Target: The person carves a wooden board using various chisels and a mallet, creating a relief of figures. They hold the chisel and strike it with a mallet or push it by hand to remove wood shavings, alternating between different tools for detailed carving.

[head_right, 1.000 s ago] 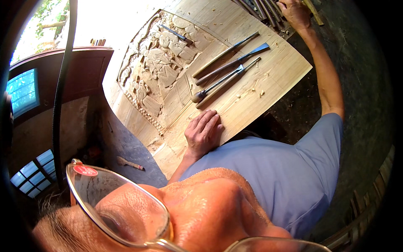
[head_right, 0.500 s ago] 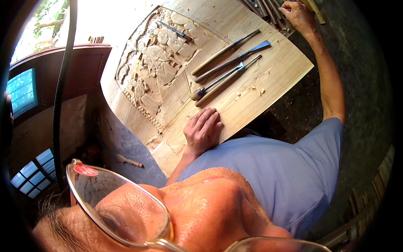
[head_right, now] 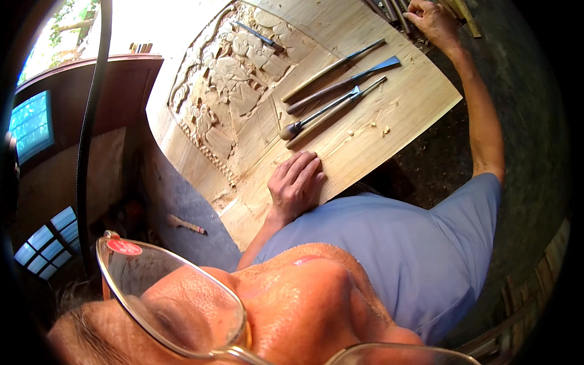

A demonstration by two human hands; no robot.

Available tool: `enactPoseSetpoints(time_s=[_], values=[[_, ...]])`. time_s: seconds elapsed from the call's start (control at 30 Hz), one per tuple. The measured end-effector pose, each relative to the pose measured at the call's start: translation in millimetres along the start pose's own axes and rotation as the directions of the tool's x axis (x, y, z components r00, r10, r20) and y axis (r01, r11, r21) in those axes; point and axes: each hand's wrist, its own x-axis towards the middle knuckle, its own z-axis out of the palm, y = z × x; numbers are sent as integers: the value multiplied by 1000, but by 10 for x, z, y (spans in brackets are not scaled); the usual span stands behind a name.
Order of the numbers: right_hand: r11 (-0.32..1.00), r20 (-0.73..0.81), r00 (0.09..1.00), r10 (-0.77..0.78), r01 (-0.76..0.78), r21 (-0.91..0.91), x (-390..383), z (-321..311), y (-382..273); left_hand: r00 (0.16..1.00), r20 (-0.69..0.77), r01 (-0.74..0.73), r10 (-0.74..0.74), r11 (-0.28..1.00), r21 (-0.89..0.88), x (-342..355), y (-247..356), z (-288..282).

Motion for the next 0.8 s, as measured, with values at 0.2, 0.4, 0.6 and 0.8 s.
enactPoseSetpoints(time_s=[0.2,0.4,0.6,0.8], values=[[934,54,932,358,-356,-42,79,-552,-1046,1000,13,-7,7,1000,16,-7,2,-6],[964,18,965,260,-261,59,-55,-653,-1548,997,-58,63,-59,994,86,49,15,-34],[987,261,964,-61,19,161,-394,-456,-1031,995,-74,76,-60,969,236,147,-239,-57],[974,169,966,-194,168,154,-635,-456,-1433,989,-130,107,-74,958,268,229,-348,-72]])
